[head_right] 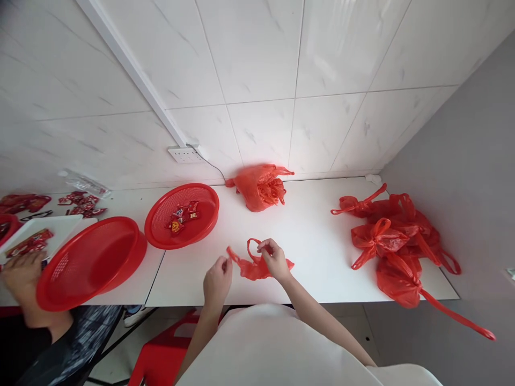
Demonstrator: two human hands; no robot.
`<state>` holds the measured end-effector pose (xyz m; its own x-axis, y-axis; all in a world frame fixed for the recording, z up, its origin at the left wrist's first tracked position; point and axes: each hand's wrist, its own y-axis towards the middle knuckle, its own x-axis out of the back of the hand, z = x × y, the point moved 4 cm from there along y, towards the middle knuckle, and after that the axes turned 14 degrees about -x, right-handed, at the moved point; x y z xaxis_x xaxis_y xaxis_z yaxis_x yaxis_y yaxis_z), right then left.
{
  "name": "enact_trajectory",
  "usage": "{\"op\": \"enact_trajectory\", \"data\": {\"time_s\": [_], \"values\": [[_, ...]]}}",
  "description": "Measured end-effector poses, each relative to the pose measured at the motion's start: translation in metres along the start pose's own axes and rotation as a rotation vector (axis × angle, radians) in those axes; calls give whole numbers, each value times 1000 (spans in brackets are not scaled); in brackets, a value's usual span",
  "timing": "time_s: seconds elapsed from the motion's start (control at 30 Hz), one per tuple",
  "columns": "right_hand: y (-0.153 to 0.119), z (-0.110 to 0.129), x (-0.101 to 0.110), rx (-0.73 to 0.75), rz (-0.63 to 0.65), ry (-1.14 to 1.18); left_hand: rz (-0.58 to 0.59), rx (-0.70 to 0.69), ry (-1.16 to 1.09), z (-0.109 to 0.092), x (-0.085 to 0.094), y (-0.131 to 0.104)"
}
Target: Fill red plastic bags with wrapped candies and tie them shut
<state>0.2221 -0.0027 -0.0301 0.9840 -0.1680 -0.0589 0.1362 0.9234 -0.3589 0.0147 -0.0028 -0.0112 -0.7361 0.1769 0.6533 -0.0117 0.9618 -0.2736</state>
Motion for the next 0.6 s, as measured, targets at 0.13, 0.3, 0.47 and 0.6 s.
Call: {"op": "enact_trajectory", "data": {"time_s": [0.13,0.3,0.47,0.6], "values": [[-9,11,4,-12,31,119,-292,-670,15,-76,30,-15],[-12,19,12,-42,-18,239,-142,-894,-204,-108,6,-26],[-9,8,10,-173,82,539,74,-430,-332,-76,-62,-24],[-8,11,13,-177,118,697,420,-289,-317,-48,-98,-28]]}}
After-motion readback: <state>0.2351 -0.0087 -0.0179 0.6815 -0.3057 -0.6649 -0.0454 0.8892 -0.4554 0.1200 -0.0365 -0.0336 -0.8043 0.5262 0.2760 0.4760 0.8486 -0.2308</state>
